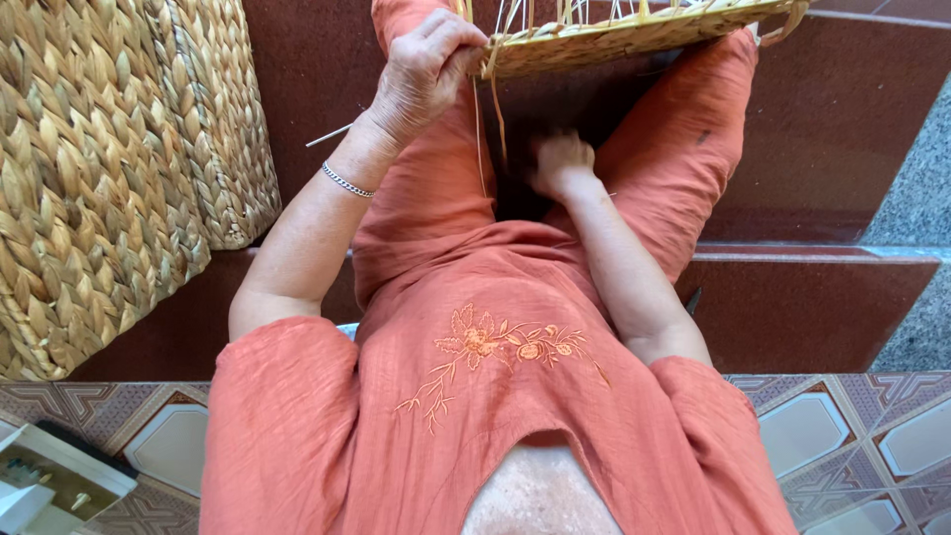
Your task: The person wipes a finished woven basket with a blue cloth, then picks up a partially woven basket frame and continues weaving with dried palm leaves. They interlace the leaves through the frame, pull them tight, and trim excess strands with scissors.
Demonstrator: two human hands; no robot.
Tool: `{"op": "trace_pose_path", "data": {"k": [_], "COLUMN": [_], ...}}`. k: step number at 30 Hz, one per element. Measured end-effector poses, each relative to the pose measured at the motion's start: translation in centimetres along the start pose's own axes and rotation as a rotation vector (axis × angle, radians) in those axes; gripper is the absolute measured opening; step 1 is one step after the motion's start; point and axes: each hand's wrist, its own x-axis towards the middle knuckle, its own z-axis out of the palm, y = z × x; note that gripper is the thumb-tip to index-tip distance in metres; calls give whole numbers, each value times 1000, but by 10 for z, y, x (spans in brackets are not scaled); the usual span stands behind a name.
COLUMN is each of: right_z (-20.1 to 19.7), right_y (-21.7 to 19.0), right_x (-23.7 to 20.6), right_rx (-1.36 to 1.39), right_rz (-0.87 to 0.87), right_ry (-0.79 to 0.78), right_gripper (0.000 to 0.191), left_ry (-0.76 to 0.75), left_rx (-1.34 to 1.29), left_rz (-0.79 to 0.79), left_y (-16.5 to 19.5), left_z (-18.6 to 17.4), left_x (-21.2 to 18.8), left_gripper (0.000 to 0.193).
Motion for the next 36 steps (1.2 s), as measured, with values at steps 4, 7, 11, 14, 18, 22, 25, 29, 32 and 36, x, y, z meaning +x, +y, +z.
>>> {"op": "trace_pose_path", "data": {"k": [4, 7, 11, 14, 18, 22, 25, 29, 32, 36], "right_z": [-35, -44, -25, -13, -13, -8, -9, -32, -60, -97], "right_y": [-33, -67, -80, -61, -6, 8, 4, 21, 40, 49], "right_x": [-9, -6, -1, 21, 35, 26, -3, -54, -89, -130], "right_rx": [771, 1290, 824, 369, 204, 242, 320, 761, 1556, 2015], "right_rz": [-335, -273, -302, -165, 47, 18, -83, -208, -118, -512], "right_ry": [497, 474, 728, 595, 744, 734, 708, 575, 235, 221], "right_gripper": [38, 15, 11, 15, 30, 23, 23, 14, 6, 16], "left_ry": [-4, 8, 17, 9, -18, -58, -45, -1, 33, 21], "left_rx": [8, -10, 11, 41, 26, 139, 266, 286, 213, 183], "left_rz": [2, -5, 3, 35, 8, 20, 88, 117, 64, 52], "left_y": [-4, -7, -7, -3, 8, 16, 14, 9, 5, -1], "left_z": [1, 3, 4, 2, -3, -4, 1, 11, 14, 12], "left_x": [-5, -4, -2, -2, -3, -4, 0, 0, -5, -7], "left_gripper": [15, 15, 14, 14, 20, 25, 16, 10, 9, 11]}}
